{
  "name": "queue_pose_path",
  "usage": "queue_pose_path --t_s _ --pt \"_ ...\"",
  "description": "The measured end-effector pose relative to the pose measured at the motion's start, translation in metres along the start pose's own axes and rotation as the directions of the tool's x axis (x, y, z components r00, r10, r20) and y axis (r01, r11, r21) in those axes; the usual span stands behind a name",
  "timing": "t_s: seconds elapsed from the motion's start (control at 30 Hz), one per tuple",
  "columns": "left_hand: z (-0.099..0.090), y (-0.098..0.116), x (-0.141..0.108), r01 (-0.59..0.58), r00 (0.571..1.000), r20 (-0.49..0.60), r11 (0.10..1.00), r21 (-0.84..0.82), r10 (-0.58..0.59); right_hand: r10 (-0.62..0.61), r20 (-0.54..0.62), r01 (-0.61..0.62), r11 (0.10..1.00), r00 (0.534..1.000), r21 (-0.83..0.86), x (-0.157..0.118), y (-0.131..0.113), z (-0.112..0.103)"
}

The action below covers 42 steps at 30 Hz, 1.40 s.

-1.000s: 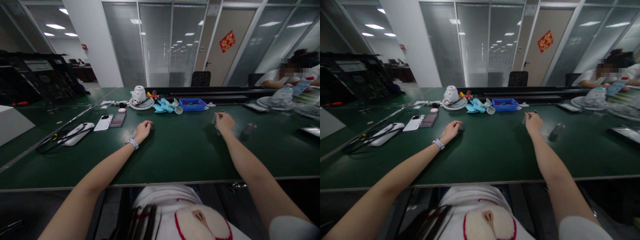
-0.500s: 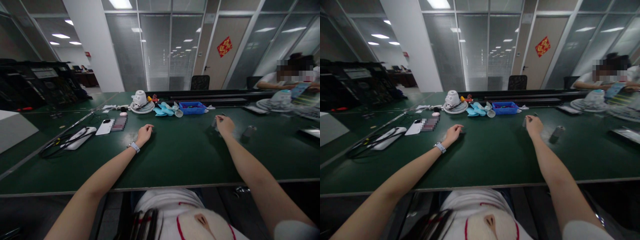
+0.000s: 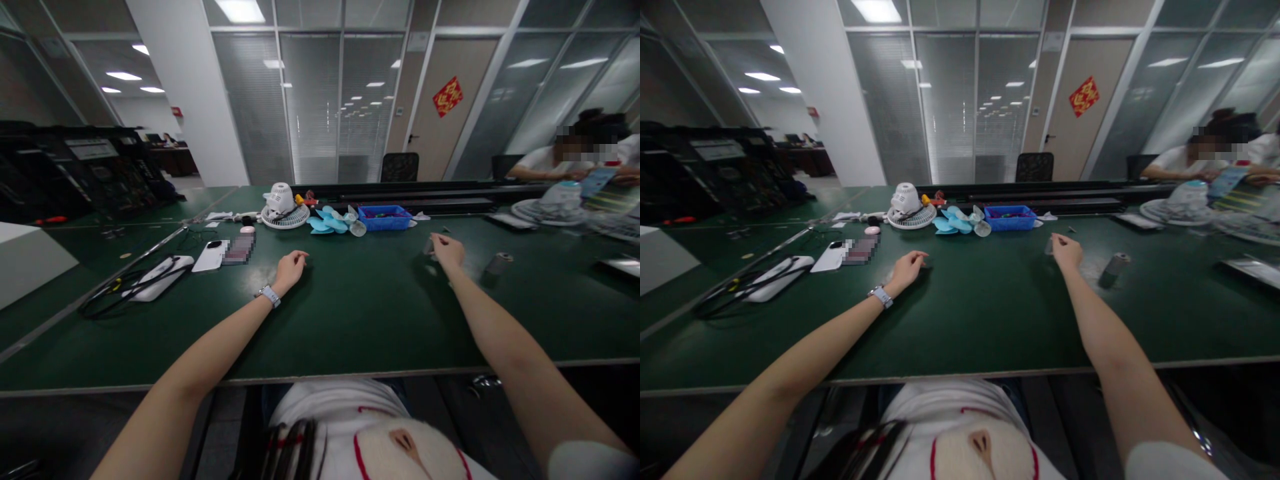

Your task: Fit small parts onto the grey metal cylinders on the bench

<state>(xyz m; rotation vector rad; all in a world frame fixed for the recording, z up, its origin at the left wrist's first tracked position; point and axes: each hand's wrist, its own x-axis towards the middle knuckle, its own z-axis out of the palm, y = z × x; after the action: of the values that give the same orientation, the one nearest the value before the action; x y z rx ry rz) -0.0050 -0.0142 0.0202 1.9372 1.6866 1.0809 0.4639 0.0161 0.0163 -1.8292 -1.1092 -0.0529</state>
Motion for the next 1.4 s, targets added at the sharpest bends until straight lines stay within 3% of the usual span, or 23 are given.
queue_pose_path --t_s 0.1,0.2,0.6,0.97,1.4 --pt "0.0 -0.001 0.0 -0.006 1.0 0.002 1.0 -0.002 0.006 0.12 0.051 -0.127 0.975 0.991 0.181 0.002 0.005 0.003" --pt "0.0 -0.002 0.0 -0.013 1.0 0.006 1.0 -0.008 0.013 0.133 0.079 -0.149 0.954 0.988 0.261 0.002 0.008 0.006" --pt "0.002 0.0 0.0 -0.004 1.0 -0.007 1.0 0.007 0.005 0.089 0.032 -0.095 0.938 0.995 0.333 0.0 0.016 0.021" --pt "0.002 0.0 0.0 -0.014 1.0 -0.001 1.0 -0.001 0.014 0.253 0.051 -0.247 0.846 0.966 0.473 0.008 0.018 0.029" --pt "0.002 -0.001 0.001 -0.027 1.0 0.008 0.999 0.024 0.027 0.248 0.041 -0.233 0.823 0.968 0.518 0.008 0.017 0.031"
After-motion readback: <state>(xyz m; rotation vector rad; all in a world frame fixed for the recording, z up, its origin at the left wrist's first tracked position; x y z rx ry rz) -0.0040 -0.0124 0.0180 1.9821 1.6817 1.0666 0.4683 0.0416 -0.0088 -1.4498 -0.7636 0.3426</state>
